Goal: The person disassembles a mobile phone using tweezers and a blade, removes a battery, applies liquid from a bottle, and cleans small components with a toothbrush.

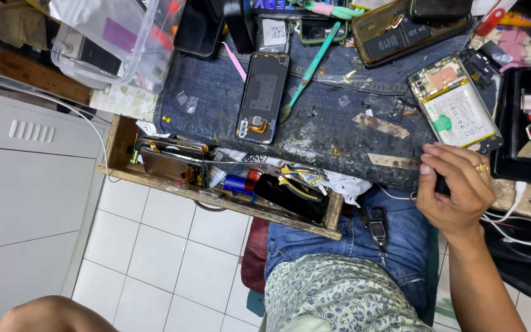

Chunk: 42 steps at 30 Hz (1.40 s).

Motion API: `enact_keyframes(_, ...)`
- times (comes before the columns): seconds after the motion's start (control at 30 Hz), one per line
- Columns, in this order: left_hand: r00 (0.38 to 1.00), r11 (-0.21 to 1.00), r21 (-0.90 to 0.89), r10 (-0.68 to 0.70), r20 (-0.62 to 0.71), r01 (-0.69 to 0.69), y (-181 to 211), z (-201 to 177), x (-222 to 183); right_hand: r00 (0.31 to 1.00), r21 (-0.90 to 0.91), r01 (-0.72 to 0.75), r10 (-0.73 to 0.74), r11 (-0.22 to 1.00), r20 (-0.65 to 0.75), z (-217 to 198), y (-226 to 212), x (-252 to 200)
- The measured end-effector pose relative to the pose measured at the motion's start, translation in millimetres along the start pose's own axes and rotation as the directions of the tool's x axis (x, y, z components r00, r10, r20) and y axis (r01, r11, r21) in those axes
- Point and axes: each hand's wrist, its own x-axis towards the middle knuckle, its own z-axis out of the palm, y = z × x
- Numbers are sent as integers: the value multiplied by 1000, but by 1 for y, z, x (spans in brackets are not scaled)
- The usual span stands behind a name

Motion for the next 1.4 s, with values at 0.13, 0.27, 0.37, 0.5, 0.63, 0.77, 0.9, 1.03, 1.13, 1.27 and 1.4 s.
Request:
enact_keyframes(0.13,999,999,37,-17,40,16,13,5,-8,1000,25,-18,18,1000,-12,-1,1,-3)
enact_keyframes(0.27,997,995,99,-31,78,23,34,10,-15,999,42,-25,27,999,-37,-3,-2,0)
enact_keyframes(0.37,996,993,110,24,83,-33,59,16,-26,996,85,-56,61,995,-59,-3,-3,-2)
enact_keyframes(0.5,951,958,-101,281,128,-269,119,18,-55,994,115,-70,79,991,-75,-3,1,-7)
enact_keyframes(0.63,866,847,-256,496,62,-466,148,93,-46,993,102,-85,93,991,-69,1,8,-16)
enact_keyframes(0.77,780,783,-85,591,-206,-616,137,178,-14,990,92,-123,129,988,-64,1,10,-18)
enact_keyframes(0.9,798,837,-53,497,-340,-544,104,203,13,986,86,-147,153,985,-68,4,9,-17)
enact_keyframes(1.03,861,908,-104,341,-376,-406,93,209,84,985,87,-160,166,983,-57,6,10,-19)
enact_keyframes(1.13,787,875,99,471,-399,-473,104,224,143,986,82,-150,155,985,-55,8,11,-19)
enact_keyframes(1.27,804,865,88,494,-332,-495,121,220,153,982,107,-169,177,980,-69,6,9,-18)
enact_keyframes(1.4,761,766,-114,588,-275,-633,147,190,83,981,175,-176,186,969,-46,0,-2,1)
